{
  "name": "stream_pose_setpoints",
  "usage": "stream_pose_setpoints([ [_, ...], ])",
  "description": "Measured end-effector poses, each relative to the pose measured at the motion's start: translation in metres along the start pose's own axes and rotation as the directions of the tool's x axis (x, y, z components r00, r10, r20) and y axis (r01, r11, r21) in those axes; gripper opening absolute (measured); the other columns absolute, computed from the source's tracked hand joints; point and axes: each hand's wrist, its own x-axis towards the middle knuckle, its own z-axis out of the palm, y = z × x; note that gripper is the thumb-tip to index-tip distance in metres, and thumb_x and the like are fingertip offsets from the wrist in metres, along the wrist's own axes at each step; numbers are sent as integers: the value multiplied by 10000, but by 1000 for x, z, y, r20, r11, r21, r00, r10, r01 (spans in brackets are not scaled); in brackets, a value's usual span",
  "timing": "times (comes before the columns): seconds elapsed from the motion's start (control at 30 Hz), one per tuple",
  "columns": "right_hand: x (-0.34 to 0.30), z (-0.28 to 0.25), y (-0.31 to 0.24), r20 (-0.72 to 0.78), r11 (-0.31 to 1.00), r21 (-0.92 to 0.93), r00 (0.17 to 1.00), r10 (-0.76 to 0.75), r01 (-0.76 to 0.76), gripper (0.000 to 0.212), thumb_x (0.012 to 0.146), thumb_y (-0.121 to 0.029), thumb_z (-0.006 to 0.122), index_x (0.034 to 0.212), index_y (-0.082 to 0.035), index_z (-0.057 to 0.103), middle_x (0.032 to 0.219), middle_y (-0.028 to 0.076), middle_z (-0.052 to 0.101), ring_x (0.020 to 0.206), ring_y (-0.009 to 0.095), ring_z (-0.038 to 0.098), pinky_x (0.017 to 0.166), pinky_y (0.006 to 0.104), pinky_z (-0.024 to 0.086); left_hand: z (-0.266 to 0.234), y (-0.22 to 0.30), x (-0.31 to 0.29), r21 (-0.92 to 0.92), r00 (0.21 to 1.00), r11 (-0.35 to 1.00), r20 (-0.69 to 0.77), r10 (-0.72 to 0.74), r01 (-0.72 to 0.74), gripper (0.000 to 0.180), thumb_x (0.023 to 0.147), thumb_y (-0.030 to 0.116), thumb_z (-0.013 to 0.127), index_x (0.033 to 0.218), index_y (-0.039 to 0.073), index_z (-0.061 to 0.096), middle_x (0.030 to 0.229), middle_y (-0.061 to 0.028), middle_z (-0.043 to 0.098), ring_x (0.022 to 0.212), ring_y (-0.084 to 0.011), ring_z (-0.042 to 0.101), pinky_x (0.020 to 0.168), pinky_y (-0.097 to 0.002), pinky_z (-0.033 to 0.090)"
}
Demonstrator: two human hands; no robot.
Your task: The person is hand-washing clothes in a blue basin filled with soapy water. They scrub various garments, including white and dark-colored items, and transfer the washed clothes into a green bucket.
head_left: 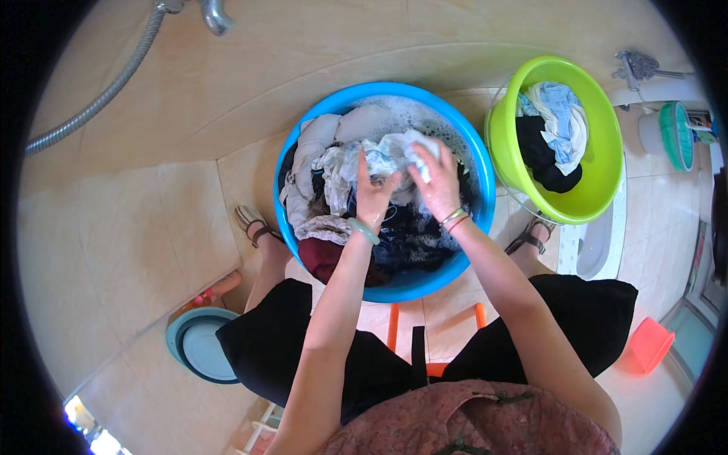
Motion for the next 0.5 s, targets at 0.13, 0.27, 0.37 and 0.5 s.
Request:
stream_pose_setpoints([
  [0.13,-12,18,13,311,987,-163,950,39,13,618,729,-22,689,1289,-235,540,1394,86,393,1147,366,449,989,442,431,-10,-43,22,392,997,917,-28,-67,72,756,830,166,697,1459,47,297,1312,-176,516,1150,-279,533,928,-347,433],
  [0.27,-21,54,29,388,980,-138,902,190,-147,668,734,31,649,1331,-223,490,1362,143,438,1184,401,429,1005,451,419,-25,-68,32,566,984,810,-159,-76,154,659,799,181,724,1382,53,445,1065,-138,650,829,-207,630,630,-320,507],
  [0.37,-45,93,96,336,990,-126,936,104,-64,581,821,-51,577,1372,-159,430,1302,208,501,1201,395,459,1032,463,387,-9,-64,48,667,973,708,-155,-171,231,608,791,270,707,1314,26,515,1100,-215,642,980,-328,620,814,-393,485],
  [0.5,-41,110,113,573,934,-345,768,287,-91,409,860,-163,549,1265,-122,503,1188,176,554,1070,352,514,947,445,425,-21,-65,55,735,969,633,-162,-187,245,530,794,226,624,1251,-30,545,1080,-292,629,1053,-405,600,905,-434,464],
])
